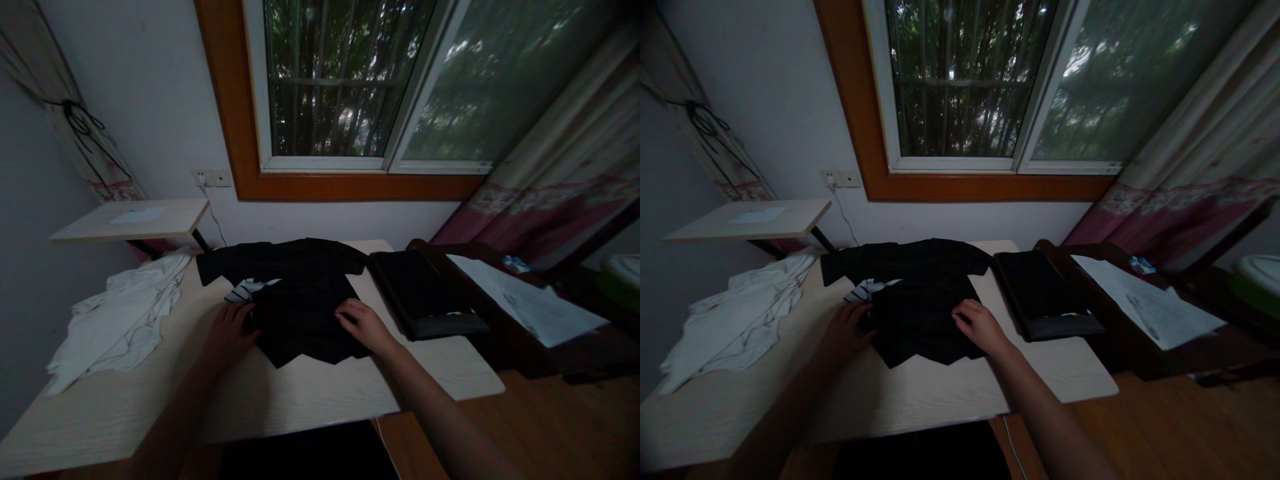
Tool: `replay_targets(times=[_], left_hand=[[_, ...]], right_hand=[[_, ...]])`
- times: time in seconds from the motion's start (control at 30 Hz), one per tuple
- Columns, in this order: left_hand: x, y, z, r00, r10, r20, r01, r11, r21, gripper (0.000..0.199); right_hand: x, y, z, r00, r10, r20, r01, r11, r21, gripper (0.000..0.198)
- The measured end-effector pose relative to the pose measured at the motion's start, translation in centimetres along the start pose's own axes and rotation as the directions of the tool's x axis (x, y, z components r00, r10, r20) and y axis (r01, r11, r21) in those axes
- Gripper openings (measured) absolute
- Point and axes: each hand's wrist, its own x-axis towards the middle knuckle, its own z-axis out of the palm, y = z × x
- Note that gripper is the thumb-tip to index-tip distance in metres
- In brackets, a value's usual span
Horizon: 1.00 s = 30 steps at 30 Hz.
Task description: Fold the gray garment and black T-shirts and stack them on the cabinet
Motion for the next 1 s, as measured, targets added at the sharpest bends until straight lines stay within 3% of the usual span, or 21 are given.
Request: replay_targets(times=[0.23,0.33,0.43,0.5,0.57,0.67,0.73,0.8,0.87,1.0], left_hand=[[-0.3,-0.5,-0.2,1.0,0.016,0.01,-0.015,0.998,-0.054,0.039],[-0.4,-1.1,-0.4,0.999,-0.032,-0.017,0.03,0.991,-0.128,0.04],[-0.7,-1.5,-0.9,0.984,-0.131,-0.118,0.102,0.968,-0.228,0.035],[-1.1,-1.7,-1.4,0.964,-0.21,-0.162,0.145,0.928,-0.343,0.03],[-1.5,-2.0,-1.9,0.947,-0.286,-0.145,0.182,0.853,-0.489,0.028],[-2.0,-2.5,-2.0,0.937,-0.349,-0.01,0.253,0.698,-0.67,0.031],[-2.2,-2.8,-1.8,0.93,-0.356,0.088,0.3,0.6,-0.741,0.033],[-2.2,-2.9,-1.5,0.92,-0.37,0.13,0.33,0.55,-0.767,0.034],[-2.1,-2.8,-1.4,0.908,-0.41,0.084,0.331,0.583,-0.742,0.032],[-1.3,-2.6,-1.6,0.918,-0.381,-0.113,0.254,0.781,-0.571,0.027]], right_hand=[[-0.2,-0.3,-3.8,0.94,0.219,-0.262,-0.173,0.967,0.188,0.027],[-0.7,0.5,-5.7,0.882,0.3,-0.362,-0.2,0.936,0.288,0.026],[-1.5,1.3,-7.5,0.824,0.38,-0.421,-0.214,0.896,0.389,0.026],[-2.0,1.7,-8.6,0.832,0.412,-0.372,-0.235,0.868,0.437,0.027],[-2.5,1.8,-9.3,0.865,0.443,-0.236,-0.291,0.826,0.483,0.03],[-2.8,1.7,-9.5,0.869,0.495,-0.011,-0.411,0.734,0.54,0.037],[-2.4,1.4,-9.2,0.859,0.511,0.04,-0.448,0.709,0.545,0.04],[-1.6,1.1,-8.5,0.871,0.491,0.029,-0.436,0.745,0.504,0.039],[-0.4,0.6,-7.6,0.905,0.424,-0.004,-0.387,0.828,0.406,0.037],[1.7,-0.3,-5.5,0.981,0.181,0.067,-0.188,0.972,0.137,0.03]])
